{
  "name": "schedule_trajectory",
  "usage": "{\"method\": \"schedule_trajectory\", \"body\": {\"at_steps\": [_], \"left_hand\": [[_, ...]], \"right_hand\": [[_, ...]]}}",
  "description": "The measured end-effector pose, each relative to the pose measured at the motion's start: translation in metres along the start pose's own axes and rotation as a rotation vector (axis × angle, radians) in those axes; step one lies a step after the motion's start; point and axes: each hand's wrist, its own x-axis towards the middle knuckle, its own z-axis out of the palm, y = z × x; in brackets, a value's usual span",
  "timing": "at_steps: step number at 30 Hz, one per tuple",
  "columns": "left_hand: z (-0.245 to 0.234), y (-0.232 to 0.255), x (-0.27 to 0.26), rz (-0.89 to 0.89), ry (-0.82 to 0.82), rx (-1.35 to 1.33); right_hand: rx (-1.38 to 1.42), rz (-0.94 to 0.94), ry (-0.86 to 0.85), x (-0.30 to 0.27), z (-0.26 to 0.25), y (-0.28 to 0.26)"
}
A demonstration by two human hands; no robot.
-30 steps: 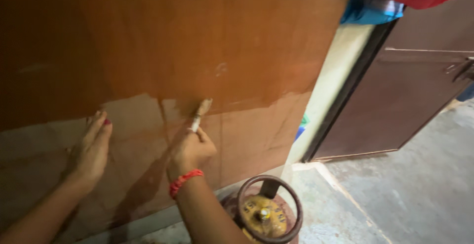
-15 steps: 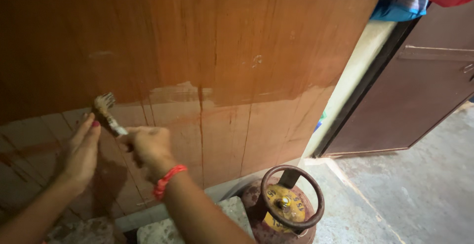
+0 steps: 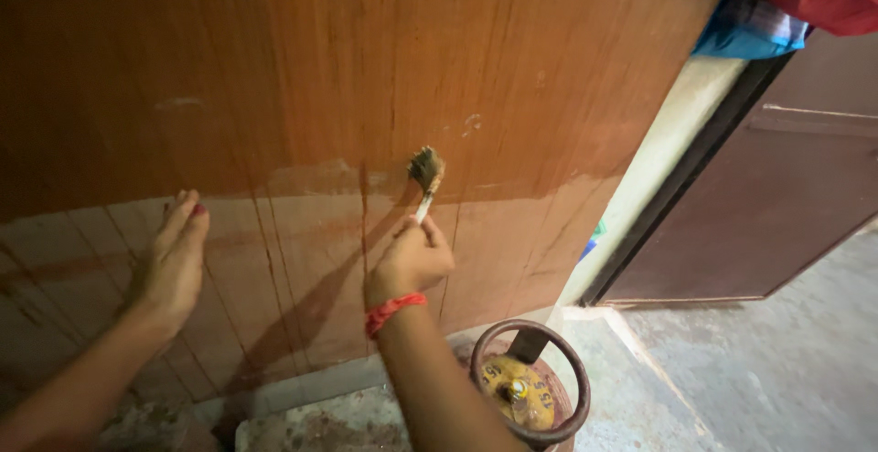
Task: The person paints a wooden surface with a brush, repeatedly dipping it into a small orange cup to reload the liquid. The person applies the substance in vertical strokes across the wood, covering the surface methodically.
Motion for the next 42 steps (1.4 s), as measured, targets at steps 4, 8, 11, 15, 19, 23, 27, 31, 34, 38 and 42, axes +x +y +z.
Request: {"method": "schedule_trajectory", "body": {"at_steps": [4,8,11,15,19,23,27,31,34,38,42], "left_hand": [[-0.011,-0.023,0.017,-0.01,0.021,-0.056],[-0.028,-0.061,0.043,0.092,0.038,-0.119],[-0.043,-0.078,0.059,0.1,0.03,-0.088],[-0.039,-0.078,0.065,0.089,-0.023,-0.214],[-0.029,-0.044,0.051,0.01,-0.059,-0.044],[-0.02,-0.019,0.036,-0.004,-0.072,-0.002],[-0.016,-0.015,0.032,0.023,-0.087,-0.031],[-0.019,-0.018,0.029,-0.009,-0.076,0.013],[-0.022,-0.025,0.031,-0.013,-0.089,-0.011],[-0.024,-0.042,0.037,0.004,-0.079,-0.03],[-0.028,-0.056,0.042,-0.019,-0.064,-0.061]], "right_hand": [[-0.058,-0.02,0.007,-0.047,0.019,0.028],[-0.064,0.036,-0.373,-0.125,0.038,0.046],[-0.284,0.454,-0.62,-0.155,0.034,0.042],[-0.46,0.555,-0.865,-0.133,0.029,0.038],[-0.342,0.355,-0.68,-0.066,0.012,0.028],[-0.282,0.307,-0.476,-0.026,-0.006,0.01],[-0.035,0.201,-0.138,-0.015,-0.017,0.012],[0.12,0.148,0.115,-0.009,-0.011,0.017],[0.226,0.311,0.02,-0.036,-0.001,0.039],[0.123,0.272,-0.192,-0.097,0.025,0.077],[-0.102,0.573,-0.489,-0.134,0.017,0.074]]}}
